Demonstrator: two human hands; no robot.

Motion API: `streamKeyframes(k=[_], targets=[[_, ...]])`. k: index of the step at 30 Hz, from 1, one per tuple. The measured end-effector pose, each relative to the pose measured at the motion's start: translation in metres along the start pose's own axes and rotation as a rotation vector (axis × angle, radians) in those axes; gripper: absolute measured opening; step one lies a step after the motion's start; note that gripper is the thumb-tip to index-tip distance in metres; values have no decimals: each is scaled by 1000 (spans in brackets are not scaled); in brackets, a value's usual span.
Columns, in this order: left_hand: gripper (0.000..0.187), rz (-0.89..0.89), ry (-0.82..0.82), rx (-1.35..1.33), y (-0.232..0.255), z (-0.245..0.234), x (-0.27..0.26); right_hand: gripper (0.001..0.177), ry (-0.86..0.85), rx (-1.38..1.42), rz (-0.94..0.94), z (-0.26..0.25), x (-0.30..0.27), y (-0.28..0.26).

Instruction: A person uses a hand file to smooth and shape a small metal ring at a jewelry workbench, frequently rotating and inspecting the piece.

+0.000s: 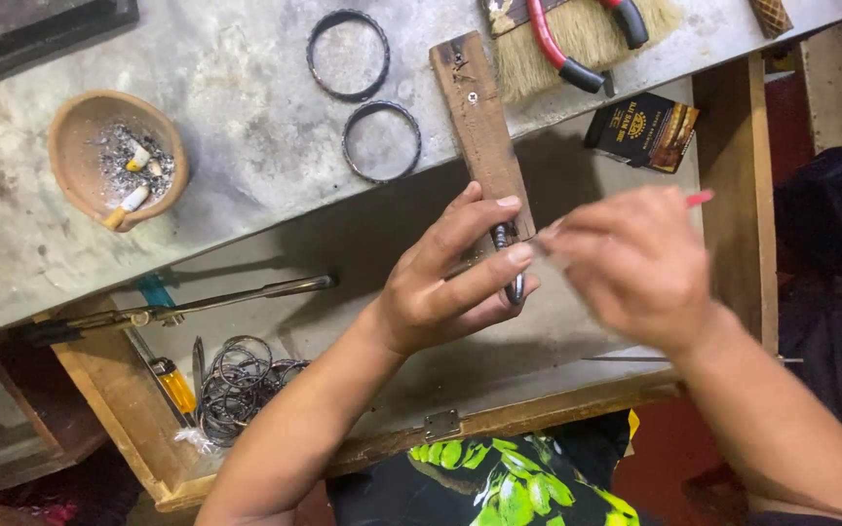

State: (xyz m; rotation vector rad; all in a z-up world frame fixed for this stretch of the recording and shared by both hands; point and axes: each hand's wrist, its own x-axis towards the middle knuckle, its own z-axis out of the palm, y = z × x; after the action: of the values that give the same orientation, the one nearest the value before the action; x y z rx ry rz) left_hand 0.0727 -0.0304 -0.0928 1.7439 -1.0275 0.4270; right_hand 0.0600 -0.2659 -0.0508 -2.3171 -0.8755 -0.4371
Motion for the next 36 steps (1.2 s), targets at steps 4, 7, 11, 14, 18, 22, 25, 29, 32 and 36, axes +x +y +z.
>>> streamKeyframes(k=[4, 7, 11, 14, 18, 22, 25, 29, 32, 36], targets=[[42, 8, 8, 10, 1, -3, 3, 7, 43, 41, 56, -10, -12, 22], [49, -16, 16, -28, 0, 0, 0, 4, 44, -27, 25, -3, -9, 9], [47, -21, 12, -46, 1, -3, 3, 7, 43, 20, 42, -7, -6, 17], [51, -43, 20, -38, 2, -5, 5, 7, 47, 14, 37, -13, -4, 16], [44, -28, -4, -43, 1, -6, 4, 11, -3, 25, -23, 2, 0, 7], [45, -28, 2, -29, 0, -4, 2, 6, 71, 56, 66, -3, -20, 31], [47, -22, 17, -37, -2, -1, 0, 4, 46, -9, 37, 0, -13, 14], [43, -8, 8, -44, 1, -3, 4, 6, 38, 18, 41, -8, -6, 17], [48, -21, 13, -47, 1, -6, 6, 8, 33, -7, 37, -11, -5, 19], [42, -19, -12, -57, -2, -4, 3, 8, 52, 12, -65, 5, -1, 11]])
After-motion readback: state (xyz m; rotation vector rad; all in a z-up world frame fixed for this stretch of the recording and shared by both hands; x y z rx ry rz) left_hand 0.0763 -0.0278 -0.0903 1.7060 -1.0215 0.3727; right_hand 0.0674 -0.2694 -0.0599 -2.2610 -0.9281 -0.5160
